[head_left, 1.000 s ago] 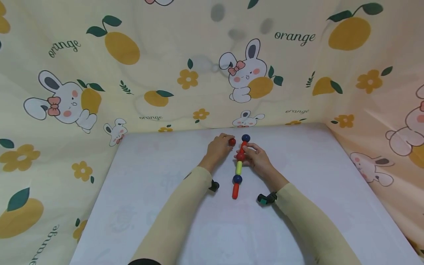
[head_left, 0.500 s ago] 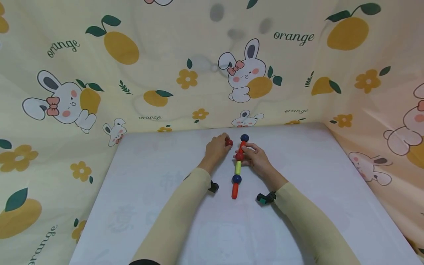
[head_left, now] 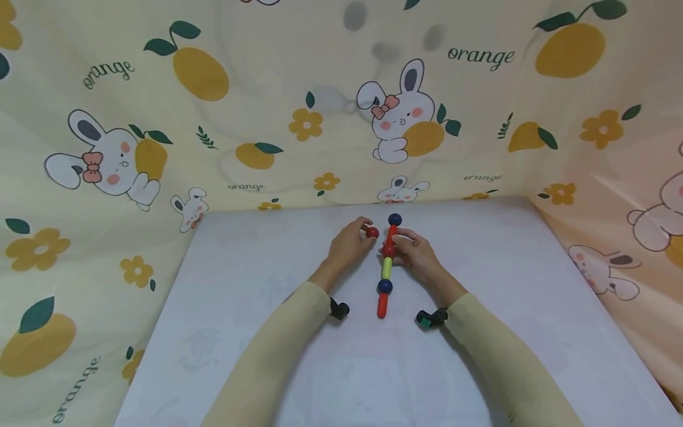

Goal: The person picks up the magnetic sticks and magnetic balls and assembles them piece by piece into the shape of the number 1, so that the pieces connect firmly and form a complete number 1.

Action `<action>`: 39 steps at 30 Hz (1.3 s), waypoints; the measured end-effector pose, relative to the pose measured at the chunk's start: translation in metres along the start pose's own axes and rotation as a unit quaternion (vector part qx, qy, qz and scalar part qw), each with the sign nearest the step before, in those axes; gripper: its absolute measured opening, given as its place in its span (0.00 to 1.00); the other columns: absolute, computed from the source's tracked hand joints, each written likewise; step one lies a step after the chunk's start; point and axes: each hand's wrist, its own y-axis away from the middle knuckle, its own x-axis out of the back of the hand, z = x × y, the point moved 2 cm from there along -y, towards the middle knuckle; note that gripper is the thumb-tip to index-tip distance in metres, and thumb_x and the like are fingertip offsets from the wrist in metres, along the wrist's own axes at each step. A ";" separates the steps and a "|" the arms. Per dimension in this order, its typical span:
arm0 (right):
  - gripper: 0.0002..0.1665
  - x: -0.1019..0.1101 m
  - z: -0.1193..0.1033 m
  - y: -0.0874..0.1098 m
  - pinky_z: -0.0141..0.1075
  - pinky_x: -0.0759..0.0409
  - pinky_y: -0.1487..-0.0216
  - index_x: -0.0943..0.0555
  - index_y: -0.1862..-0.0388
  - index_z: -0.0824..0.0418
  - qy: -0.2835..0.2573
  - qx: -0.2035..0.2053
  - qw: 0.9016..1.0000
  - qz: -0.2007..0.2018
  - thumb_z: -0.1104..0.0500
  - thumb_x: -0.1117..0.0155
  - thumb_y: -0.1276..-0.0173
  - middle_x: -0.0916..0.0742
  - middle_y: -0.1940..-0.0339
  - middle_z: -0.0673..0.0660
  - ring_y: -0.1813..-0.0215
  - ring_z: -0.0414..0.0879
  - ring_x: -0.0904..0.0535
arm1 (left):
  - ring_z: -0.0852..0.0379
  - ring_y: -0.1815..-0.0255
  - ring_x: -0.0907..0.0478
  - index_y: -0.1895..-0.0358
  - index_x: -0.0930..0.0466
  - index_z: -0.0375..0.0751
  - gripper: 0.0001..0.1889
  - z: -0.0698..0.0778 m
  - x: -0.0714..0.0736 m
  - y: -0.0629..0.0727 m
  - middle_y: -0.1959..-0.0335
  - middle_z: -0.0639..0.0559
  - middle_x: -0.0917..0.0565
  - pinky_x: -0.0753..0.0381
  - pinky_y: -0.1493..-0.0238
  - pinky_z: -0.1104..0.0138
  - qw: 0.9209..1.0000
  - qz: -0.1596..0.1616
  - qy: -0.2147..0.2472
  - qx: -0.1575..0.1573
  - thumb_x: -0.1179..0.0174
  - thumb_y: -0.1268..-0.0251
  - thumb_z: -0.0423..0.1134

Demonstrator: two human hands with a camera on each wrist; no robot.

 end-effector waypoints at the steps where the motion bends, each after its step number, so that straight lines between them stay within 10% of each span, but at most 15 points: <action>1: 0.29 0.000 0.000 0.000 0.35 0.11 0.54 0.27 0.23 0.55 0.003 -0.001 1.000 0.004 0.51 0.35 0.17 0.08 0.48 0.54 0.47 0.49 0.08 | 0.58 0.51 0.19 0.29 0.22 0.53 0.23 0.000 0.000 0.002 0.38 0.54 0.15 0.15 0.49 0.63 1.000 0.000 0.003 -0.002 0.33 0.22 0.47; 39: 0.32 -0.005 -0.007 -0.006 0.37 0.12 0.49 0.28 0.21 0.55 -0.009 -0.022 1.000 0.020 0.50 0.34 0.19 0.09 0.44 0.56 0.45 0.50 0.08 | 0.57 0.48 0.16 0.38 0.20 0.52 0.19 -0.011 0.018 0.098 0.43 0.55 0.14 0.16 0.45 0.60 0.990 -0.098 0.100 -0.008 0.27 0.28 0.44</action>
